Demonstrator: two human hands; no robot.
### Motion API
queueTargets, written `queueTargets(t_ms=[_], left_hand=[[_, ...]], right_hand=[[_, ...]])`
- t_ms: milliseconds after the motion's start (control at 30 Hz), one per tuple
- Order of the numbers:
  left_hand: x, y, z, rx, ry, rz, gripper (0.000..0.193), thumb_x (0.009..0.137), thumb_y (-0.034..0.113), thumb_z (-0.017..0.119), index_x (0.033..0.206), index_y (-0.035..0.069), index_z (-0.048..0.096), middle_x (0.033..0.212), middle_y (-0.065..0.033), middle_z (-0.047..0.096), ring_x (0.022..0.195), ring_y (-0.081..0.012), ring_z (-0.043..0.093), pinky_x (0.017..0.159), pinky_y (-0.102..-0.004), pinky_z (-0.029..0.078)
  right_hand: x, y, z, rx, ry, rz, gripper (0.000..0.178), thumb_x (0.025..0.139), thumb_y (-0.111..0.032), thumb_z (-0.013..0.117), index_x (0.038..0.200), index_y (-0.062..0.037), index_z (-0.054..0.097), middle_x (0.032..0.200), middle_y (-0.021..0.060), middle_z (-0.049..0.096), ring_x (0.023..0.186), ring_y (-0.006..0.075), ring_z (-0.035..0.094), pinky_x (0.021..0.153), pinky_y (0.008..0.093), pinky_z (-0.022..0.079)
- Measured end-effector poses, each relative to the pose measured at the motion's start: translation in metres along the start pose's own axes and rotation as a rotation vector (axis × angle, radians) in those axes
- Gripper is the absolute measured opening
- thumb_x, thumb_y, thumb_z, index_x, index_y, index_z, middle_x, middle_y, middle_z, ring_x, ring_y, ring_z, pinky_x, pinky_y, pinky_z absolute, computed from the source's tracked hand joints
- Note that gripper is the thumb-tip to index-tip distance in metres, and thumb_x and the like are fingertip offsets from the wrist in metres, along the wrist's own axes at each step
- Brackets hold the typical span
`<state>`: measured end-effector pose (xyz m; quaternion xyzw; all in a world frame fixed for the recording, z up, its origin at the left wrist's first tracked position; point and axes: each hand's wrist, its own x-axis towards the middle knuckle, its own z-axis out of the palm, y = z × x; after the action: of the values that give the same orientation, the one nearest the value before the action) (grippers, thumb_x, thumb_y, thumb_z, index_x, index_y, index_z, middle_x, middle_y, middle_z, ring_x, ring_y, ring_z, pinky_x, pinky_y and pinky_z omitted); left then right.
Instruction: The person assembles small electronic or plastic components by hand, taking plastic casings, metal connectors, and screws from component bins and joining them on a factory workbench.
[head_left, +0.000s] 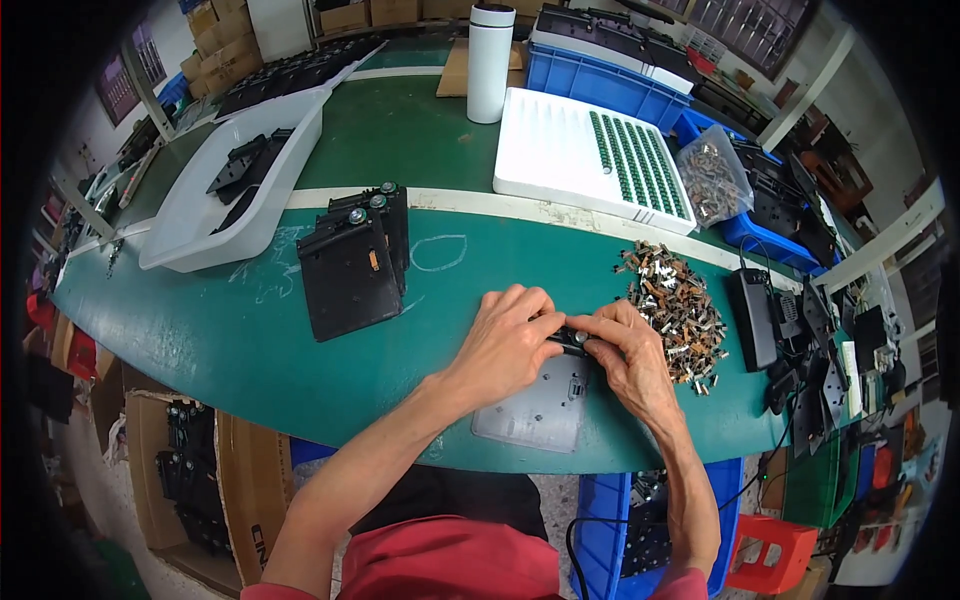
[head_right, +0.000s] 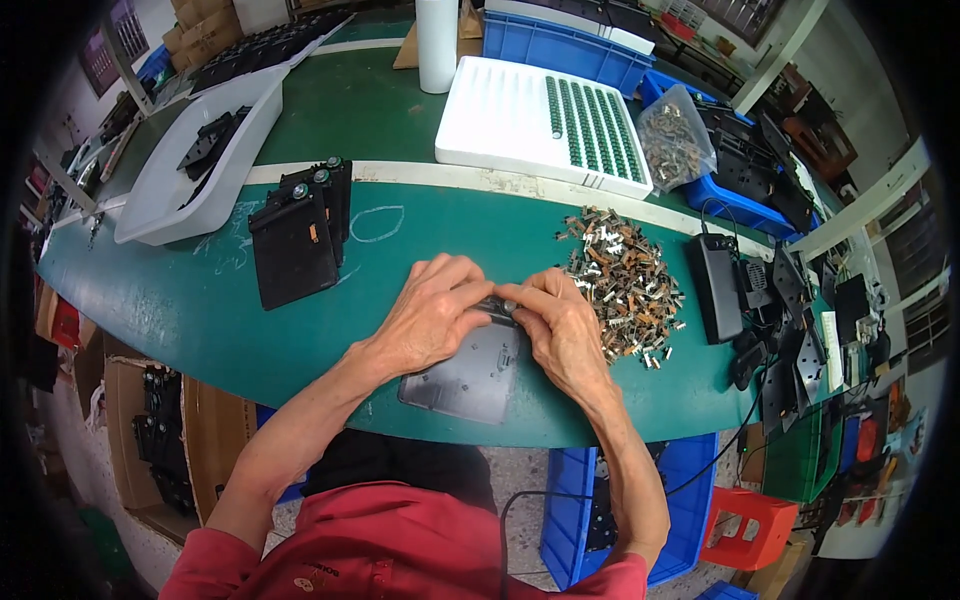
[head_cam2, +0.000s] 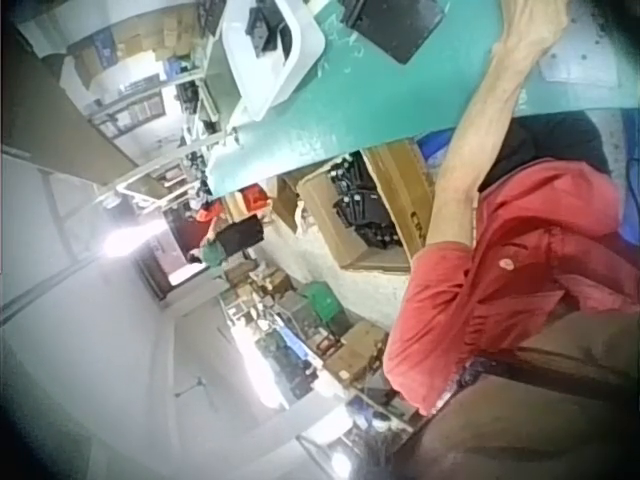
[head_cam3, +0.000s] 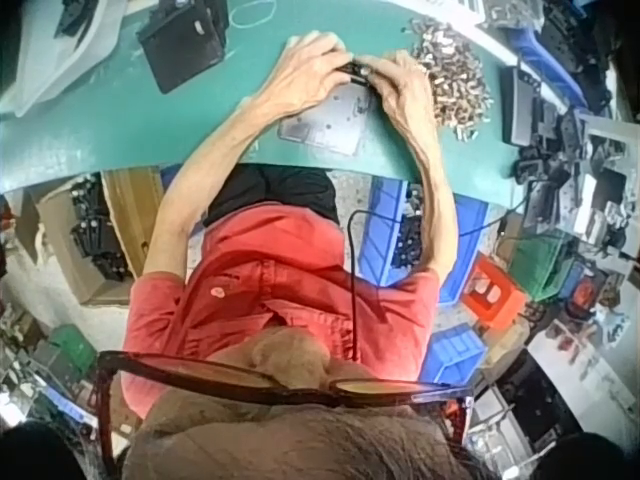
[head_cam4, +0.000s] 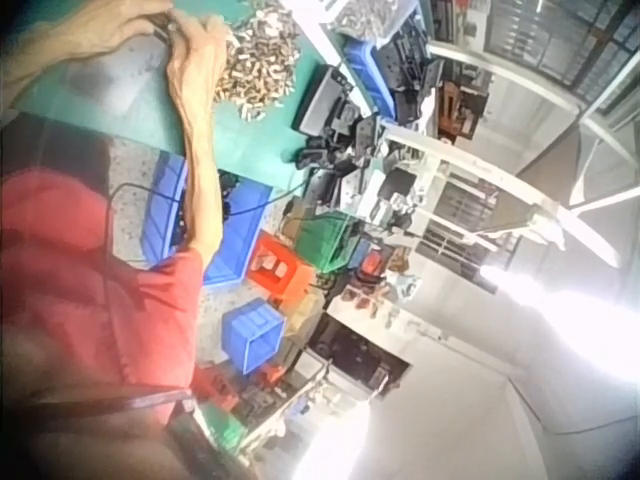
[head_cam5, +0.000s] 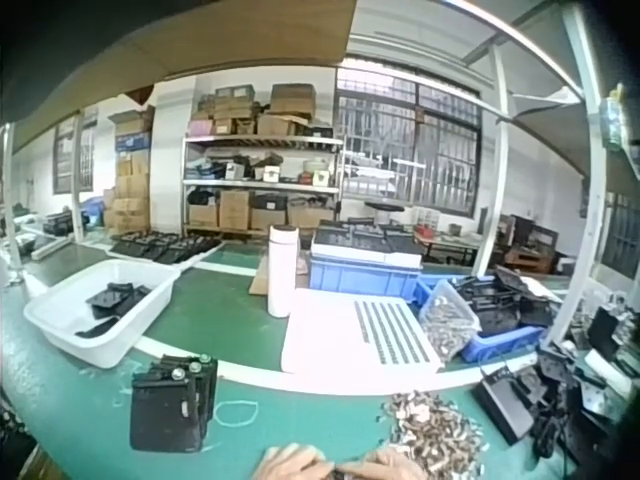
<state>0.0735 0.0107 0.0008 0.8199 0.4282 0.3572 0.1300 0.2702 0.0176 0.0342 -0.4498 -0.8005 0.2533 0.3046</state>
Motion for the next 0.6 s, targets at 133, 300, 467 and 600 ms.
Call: queueTargets(t_ms=[133,300,467,600], left_hand=[[0.000,0.003,-0.002,0.004,-0.003,-0.002,0.033,0.075,0.010,0.076,0.106,0.003,0.068,0.100,-0.0066,0.058,0.095,-0.0249,0.054,0.083,-0.0387,0.040],[-0.001,0.001,0.000,-0.006,-0.008,-0.008,0.031,0.075,0.010,0.075,0.105,0.004,0.068,0.099,-0.0064,0.058,0.095,-0.0248,0.054,0.083,-0.0386,0.039],[0.000,0.003,0.000,-0.007,-0.012,-0.008,0.030,0.076,0.010,0.075,0.105,0.005,0.068,0.099,-0.0064,0.058,0.095,-0.0249,0.053,0.083,-0.0386,0.039],[-0.001,0.000,-0.001,-0.001,-0.007,-0.008,0.030,0.077,0.011,0.074,0.106,0.005,0.068,0.099,-0.0065,0.058,0.095,-0.0251,0.053,0.083,-0.0388,0.039]], right_hand=[[0.003,0.002,-0.004,-0.083,-0.008,-0.038,0.022,0.080,0.003,0.067,0.101,-0.0022,0.072,0.086,0.0111,0.060,0.086,0.0259,0.060,0.076,0.0358,0.048],[0.001,0.002,-0.002,0.227,0.016,0.236,0.020,0.079,-0.003,0.072,0.099,-0.0026,0.071,0.092,0.0079,0.066,0.085,0.0223,0.062,0.077,0.0354,0.050],[-0.007,0.015,0.011,0.270,0.103,0.306,0.025,0.076,-0.010,0.078,0.099,-0.0034,0.071,0.091,0.0082,0.067,0.080,0.0196,0.063,0.074,0.0327,0.051],[-0.007,0.014,0.009,0.167,0.077,0.264,0.023,0.079,-0.011,0.076,0.099,-0.0025,0.071,0.089,0.0083,0.067,0.079,0.0162,0.062,0.071,0.0281,0.050]])
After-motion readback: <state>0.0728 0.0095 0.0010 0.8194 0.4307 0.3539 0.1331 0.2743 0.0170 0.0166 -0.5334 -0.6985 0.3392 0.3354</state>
